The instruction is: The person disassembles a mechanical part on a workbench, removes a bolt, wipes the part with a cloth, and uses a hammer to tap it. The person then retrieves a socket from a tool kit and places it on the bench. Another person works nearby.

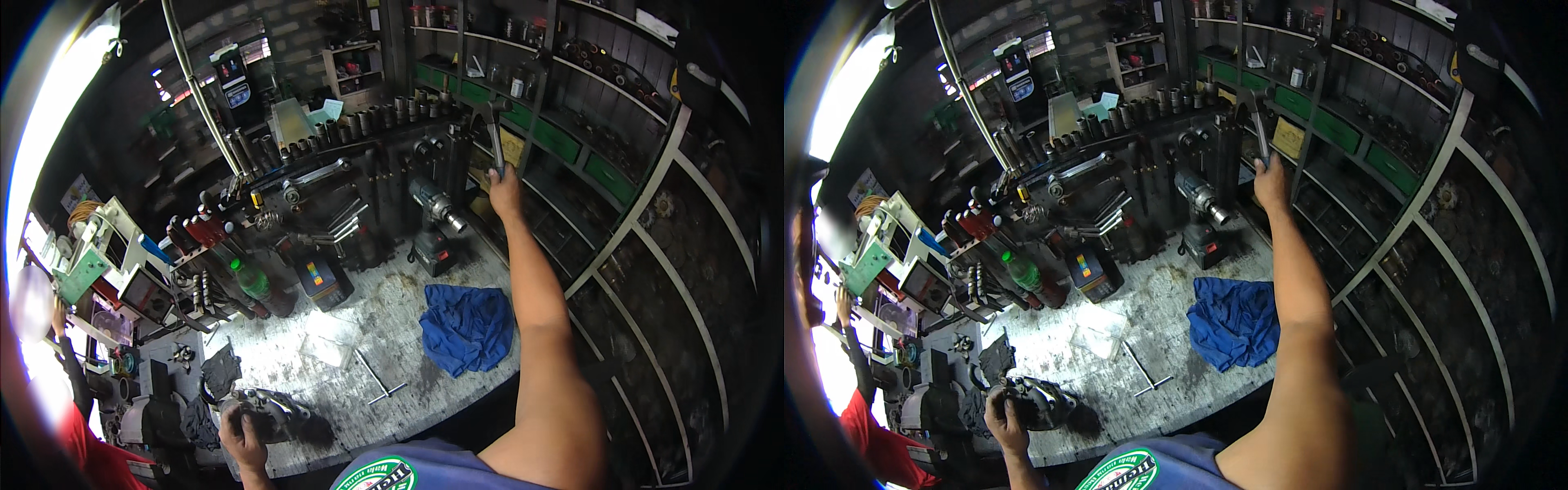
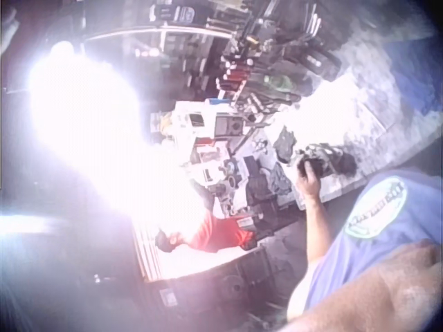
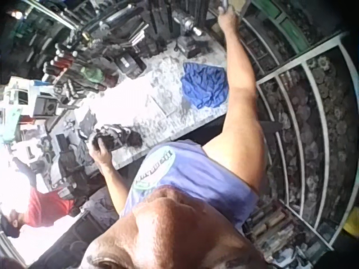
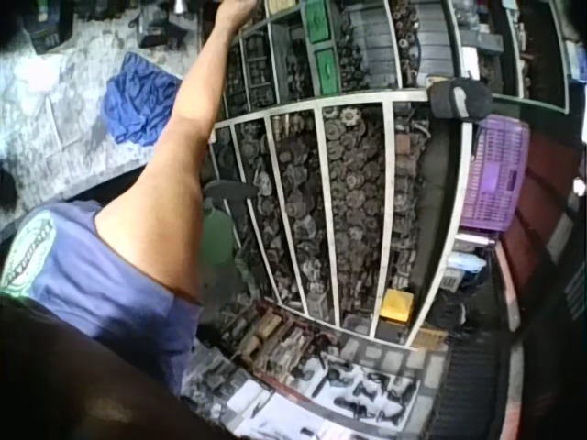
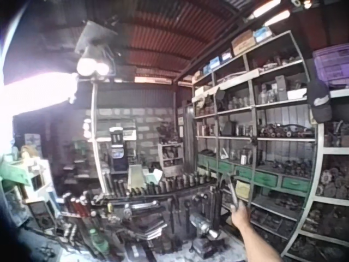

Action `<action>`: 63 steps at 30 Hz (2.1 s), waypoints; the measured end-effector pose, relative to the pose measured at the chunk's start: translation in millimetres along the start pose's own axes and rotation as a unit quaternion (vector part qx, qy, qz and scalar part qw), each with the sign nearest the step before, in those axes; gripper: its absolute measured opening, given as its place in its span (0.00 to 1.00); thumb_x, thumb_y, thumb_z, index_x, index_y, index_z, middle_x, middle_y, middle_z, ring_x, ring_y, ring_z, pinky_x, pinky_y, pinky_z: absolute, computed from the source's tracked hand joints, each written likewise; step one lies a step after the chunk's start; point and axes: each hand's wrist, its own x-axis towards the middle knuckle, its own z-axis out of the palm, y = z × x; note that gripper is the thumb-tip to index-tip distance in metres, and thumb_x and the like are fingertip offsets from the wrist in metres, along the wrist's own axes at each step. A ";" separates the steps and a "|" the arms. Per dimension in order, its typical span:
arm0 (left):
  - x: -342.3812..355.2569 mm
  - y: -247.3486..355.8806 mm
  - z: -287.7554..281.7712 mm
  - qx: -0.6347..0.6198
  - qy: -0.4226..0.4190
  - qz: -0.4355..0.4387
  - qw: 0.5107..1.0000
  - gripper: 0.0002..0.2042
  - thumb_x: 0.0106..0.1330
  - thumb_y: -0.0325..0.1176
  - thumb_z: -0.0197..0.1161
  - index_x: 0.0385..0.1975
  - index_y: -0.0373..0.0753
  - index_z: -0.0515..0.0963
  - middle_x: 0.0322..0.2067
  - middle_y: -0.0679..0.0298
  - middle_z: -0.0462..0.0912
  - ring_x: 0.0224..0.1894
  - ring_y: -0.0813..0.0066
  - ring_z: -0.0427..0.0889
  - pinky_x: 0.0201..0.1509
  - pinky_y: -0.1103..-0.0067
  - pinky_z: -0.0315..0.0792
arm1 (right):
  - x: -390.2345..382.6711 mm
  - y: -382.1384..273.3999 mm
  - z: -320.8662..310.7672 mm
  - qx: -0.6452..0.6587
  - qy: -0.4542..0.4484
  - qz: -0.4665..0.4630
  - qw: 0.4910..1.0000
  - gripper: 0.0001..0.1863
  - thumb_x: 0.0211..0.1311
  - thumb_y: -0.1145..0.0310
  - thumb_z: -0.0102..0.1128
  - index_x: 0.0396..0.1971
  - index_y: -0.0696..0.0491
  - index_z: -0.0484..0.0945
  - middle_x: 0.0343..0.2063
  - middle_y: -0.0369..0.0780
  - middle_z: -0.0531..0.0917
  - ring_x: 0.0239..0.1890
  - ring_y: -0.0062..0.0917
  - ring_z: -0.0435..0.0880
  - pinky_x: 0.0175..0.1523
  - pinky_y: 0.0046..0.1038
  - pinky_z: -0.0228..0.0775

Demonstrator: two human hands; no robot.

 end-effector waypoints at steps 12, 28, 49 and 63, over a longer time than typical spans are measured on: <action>-0.1 -2.7 2.7 0.035 0.020 0.004 0.999 0.11 0.80 0.31 0.61 0.50 0.27 0.80 0.37 0.59 0.88 0.37 0.74 0.85 0.45 0.76 0.78 | 28.4 52.1 42.9 -0.006 -0.033 0.003 0.999 0.30 0.78 0.58 0.63 0.71 0.61 0.73 0.60 0.62 0.83 0.64 0.60 0.81 0.66 0.50 0.74; -9.5 -10.6 -7.8 -0.027 0.025 -0.091 0.995 0.09 0.77 0.26 0.64 0.50 0.28 0.82 0.37 0.58 0.91 0.38 0.74 0.89 0.46 0.77 0.81 | 79.6 177.7 115.0 -0.085 -0.098 -0.007 0.992 0.34 0.76 0.58 0.68 0.72 0.61 0.70 0.64 0.60 0.81 0.67 0.56 0.80 0.71 0.47 0.70; -14.1 -61.4 -126.1 -0.132 0.213 -0.167 0.954 0.11 0.77 0.29 0.71 0.52 0.30 0.83 0.39 0.67 0.85 0.41 0.80 0.85 0.48 0.80 0.83 | -432.9 -33.7 -28.2 0.034 -0.231 -0.103 0.967 0.18 0.70 0.77 0.60 0.57 0.62 0.81 0.46 0.51 0.87 0.45 0.44 0.88 0.51 0.40 0.80; 39.9 8.1 -66.6 -0.557 -0.074 -0.171 0.809 0.25 0.77 0.26 0.68 0.72 0.37 0.70 0.56 0.50 0.85 0.64 0.62 0.83 0.70 0.65 0.77 | -501.8 -383.9 -55.8 0.316 -0.408 -0.264 0.815 0.30 0.63 0.76 0.77 0.65 0.57 0.78 0.47 0.48 0.90 0.44 0.37 0.94 0.49 0.35 0.87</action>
